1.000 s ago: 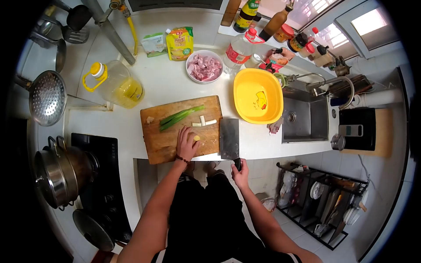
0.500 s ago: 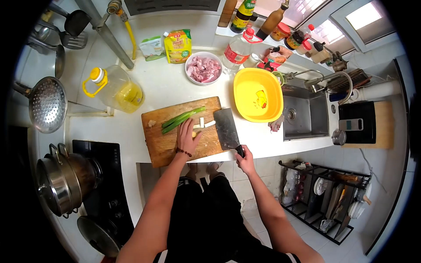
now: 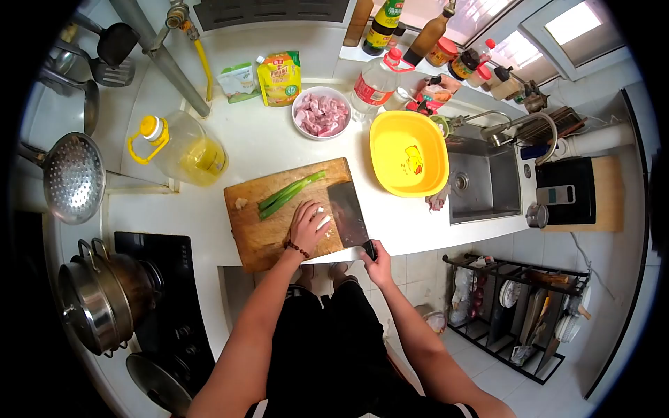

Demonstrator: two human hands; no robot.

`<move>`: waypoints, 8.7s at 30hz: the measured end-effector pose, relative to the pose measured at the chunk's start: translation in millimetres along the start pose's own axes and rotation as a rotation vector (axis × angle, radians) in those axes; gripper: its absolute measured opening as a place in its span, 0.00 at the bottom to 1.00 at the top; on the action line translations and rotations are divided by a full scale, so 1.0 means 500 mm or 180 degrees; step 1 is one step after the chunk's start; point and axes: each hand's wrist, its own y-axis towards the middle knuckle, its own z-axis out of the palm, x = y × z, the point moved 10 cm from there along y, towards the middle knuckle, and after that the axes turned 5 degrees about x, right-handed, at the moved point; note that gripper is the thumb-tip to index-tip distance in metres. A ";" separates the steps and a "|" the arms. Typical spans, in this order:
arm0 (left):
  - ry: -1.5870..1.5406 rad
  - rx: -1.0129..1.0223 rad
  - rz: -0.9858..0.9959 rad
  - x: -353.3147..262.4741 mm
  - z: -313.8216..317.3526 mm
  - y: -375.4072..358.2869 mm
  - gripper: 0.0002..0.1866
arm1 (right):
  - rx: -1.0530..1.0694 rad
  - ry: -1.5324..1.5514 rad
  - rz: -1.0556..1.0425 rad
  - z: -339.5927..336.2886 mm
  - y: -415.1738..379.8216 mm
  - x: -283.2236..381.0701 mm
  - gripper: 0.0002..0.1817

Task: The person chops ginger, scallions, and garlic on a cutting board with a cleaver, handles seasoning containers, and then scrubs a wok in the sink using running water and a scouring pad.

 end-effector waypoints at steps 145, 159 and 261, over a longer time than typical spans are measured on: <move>0.0127 0.1015 -0.0308 -0.049 0.135 0.027 0.08 | 0.0737 -0.1820 0.0183 0.021 0.029 0.166 0.17; -0.0072 0.0959 -0.0454 -0.019 0.148 0.015 0.09 | 0.0793 -0.1770 0.0090 0.063 0.095 0.147 0.10; 0.1535 -0.0677 -0.2332 0.159 -0.287 0.002 0.16 | 0.0609 -0.0857 -0.0077 -0.021 0.157 0.067 0.19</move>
